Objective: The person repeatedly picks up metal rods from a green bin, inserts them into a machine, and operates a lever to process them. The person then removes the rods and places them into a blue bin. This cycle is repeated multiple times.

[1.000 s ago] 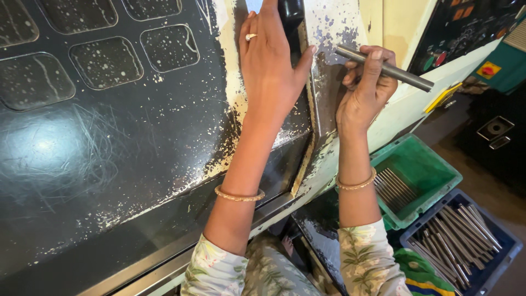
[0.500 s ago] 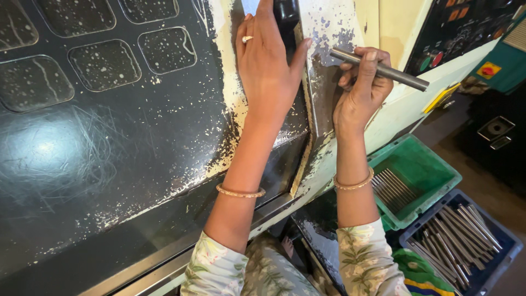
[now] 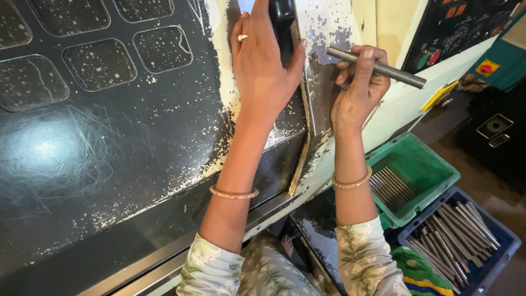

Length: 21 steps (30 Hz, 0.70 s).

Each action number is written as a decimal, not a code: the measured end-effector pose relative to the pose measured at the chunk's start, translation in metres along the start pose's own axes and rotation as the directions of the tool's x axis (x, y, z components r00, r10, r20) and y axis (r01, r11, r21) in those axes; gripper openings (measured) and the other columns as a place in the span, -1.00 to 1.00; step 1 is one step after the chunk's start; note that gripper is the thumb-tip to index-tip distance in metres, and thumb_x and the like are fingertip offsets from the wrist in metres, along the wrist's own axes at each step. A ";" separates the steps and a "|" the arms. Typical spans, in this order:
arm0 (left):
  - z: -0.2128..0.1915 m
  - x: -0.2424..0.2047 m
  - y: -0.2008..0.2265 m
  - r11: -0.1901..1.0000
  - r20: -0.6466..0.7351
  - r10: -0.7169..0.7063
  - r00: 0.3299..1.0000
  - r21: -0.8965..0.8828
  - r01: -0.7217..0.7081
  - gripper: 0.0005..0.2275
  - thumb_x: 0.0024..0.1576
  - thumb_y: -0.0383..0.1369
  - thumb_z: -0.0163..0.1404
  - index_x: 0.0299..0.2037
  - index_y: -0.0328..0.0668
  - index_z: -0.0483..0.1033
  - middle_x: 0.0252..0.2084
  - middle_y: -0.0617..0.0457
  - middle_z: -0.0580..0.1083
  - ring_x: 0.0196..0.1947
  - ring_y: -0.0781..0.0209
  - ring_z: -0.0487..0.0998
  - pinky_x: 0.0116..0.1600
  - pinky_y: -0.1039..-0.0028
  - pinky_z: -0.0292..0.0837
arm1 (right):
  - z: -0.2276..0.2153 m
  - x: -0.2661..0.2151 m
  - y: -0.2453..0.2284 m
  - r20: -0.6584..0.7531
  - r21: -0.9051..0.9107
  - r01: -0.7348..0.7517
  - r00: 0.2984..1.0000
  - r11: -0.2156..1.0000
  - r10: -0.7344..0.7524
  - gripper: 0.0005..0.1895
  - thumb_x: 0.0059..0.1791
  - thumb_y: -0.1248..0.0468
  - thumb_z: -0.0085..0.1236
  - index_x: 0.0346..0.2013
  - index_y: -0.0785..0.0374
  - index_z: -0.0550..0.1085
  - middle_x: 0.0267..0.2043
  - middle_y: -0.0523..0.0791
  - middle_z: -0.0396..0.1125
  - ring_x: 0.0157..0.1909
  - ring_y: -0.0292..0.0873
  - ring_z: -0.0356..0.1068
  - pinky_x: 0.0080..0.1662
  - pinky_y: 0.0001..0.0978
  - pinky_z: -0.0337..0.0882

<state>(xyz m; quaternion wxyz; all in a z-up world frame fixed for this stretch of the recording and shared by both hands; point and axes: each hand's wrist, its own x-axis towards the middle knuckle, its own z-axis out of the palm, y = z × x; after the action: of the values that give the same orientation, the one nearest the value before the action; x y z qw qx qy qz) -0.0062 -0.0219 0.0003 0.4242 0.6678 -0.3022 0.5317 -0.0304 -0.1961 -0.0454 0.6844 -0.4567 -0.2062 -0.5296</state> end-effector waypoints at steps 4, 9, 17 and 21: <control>-0.003 0.001 0.001 1.000 -0.004 0.016 1.000 0.005 -0.016 -0.20 0.06 -0.24 0.35 0.38 -0.33 0.05 0.22 -0.20 0.40 0.24 -0.12 0.40 0.47 0.10 0.09 | 0.000 0.000 -0.001 0.006 0.019 -0.010 1.000 1.000 0.010 -0.77 0.20 0.19 0.12 -0.16 0.33 0.42 -0.12 -0.06 0.39 -0.32 -0.29 0.37 -0.35 -0.49 0.32; -0.003 0.001 0.001 1.000 0.027 -0.006 1.000 0.016 0.006 -0.21 0.09 -0.27 0.34 0.40 -0.30 0.05 0.19 -0.16 0.42 0.23 -0.09 0.42 0.50 0.10 0.09 | 0.001 -0.001 -0.002 0.009 0.019 -0.010 1.000 1.000 0.010 -0.77 0.21 0.19 0.10 -0.15 0.33 0.42 -0.11 -0.05 0.39 -0.32 -0.29 0.37 -0.34 -0.49 0.32; 0.000 -0.001 0.000 1.000 -0.002 -0.014 1.000 -0.013 0.014 -0.27 0.13 -0.34 0.30 0.40 -0.28 0.04 0.22 -0.16 0.43 0.24 -0.07 0.43 0.50 0.11 0.09 | 0.001 -0.001 -0.002 -0.001 -0.010 -0.011 1.000 1.000 0.011 -0.76 0.20 0.18 0.10 -0.16 0.33 0.42 -0.11 -0.06 0.39 -0.33 -0.29 0.38 -0.35 -0.50 0.32; 0.004 -0.001 -0.002 0.999 -0.003 -0.032 0.999 0.013 0.032 -0.28 0.15 -0.32 0.29 0.40 -0.27 0.06 0.17 -0.16 0.44 0.24 -0.10 0.43 0.48 0.13 0.11 | 0.001 -0.001 -0.003 0.003 -0.002 -0.014 1.000 1.000 0.014 -0.76 0.21 0.18 0.11 -0.16 0.33 0.42 -0.11 -0.06 0.39 -0.31 -0.28 0.39 -0.35 -0.49 0.32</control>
<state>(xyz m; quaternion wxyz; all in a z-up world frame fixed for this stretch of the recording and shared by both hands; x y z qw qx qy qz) -0.0031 -0.0242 -0.0010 0.4288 0.6746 -0.2872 0.5278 -0.0330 -0.1949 -0.0445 0.6874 -0.4596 -0.2034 -0.5243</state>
